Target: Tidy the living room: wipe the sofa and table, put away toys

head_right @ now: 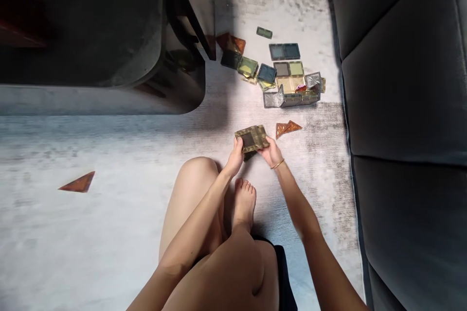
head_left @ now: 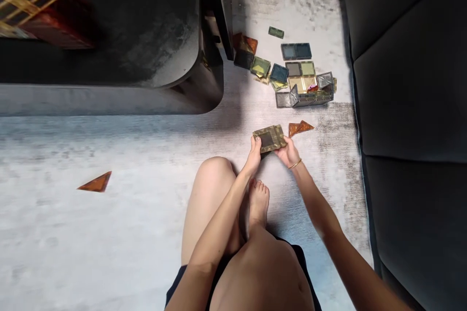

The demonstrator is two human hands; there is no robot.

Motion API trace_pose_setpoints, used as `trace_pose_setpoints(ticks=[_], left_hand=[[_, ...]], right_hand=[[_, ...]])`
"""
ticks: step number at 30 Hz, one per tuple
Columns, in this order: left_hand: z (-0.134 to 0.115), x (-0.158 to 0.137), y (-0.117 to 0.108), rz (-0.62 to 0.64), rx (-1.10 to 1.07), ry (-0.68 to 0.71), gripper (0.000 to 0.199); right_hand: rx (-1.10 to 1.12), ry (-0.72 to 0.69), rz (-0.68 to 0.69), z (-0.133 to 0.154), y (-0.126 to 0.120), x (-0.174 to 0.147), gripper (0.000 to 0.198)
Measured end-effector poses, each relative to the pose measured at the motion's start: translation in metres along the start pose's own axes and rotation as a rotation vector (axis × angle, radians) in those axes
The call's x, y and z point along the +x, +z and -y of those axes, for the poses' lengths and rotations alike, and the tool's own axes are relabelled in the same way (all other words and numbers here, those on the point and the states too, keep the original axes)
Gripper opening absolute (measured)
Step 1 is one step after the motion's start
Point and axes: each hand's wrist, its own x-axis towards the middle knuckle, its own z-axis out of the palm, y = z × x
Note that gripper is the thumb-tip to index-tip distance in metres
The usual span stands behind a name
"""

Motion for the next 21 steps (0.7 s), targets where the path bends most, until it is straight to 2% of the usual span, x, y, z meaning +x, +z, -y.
trace_pose_setpoints(ticks=[3,5,6,8,10,12,14,16,18,20,21], left_hand=[[0.001,0.001,0.006,0.006,-0.070,-0.020,0.065],[0.002,0.006,0.002,0.040,-0.159,-0.090,0.071],[0.001,0.009,-0.002,0.049,-0.185,-0.121,0.071],[0.000,0.018,-0.014,0.046,-0.181,-0.160,0.065],[-0.002,0.025,-0.025,0.028,-0.140,-0.174,0.060],[-0.004,0.032,-0.032,0.011,-0.101,-0.168,0.059],[-0.005,0.035,-0.035,-0.005,-0.083,-0.154,0.059],[-0.007,0.037,-0.035,-0.005,-0.090,-0.146,0.060],[-0.008,0.036,-0.036,0.011,-0.120,-0.145,0.060],[-0.009,0.034,-0.036,0.045,-0.159,-0.144,0.058],[-0.009,0.032,-0.036,0.066,-0.177,-0.145,0.058]], right_hand=[[-0.079,-0.065,0.024,-0.003,0.018,-0.003,0.043],[-0.153,-0.113,0.046,0.012,0.013,0.007,0.037],[-0.258,-0.171,0.035,0.025,0.004,0.016,0.036],[-0.645,-0.353,-0.061,0.061,-0.019,0.043,0.048],[-1.167,-0.536,-0.214,0.099,-0.046,0.079,0.069],[-1.487,-0.584,-0.248,0.132,-0.070,0.115,0.076],[-1.657,-0.556,-0.154,0.152,-0.086,0.140,0.063],[-1.716,-0.523,-0.037,0.154,-0.091,0.147,0.037],[-1.623,-0.500,-0.014,0.139,-0.085,0.138,0.025],[-1.353,-0.457,-0.090,0.111,-0.071,0.118,0.031],[-1.144,-0.408,-0.123,0.094,-0.062,0.107,0.034]])
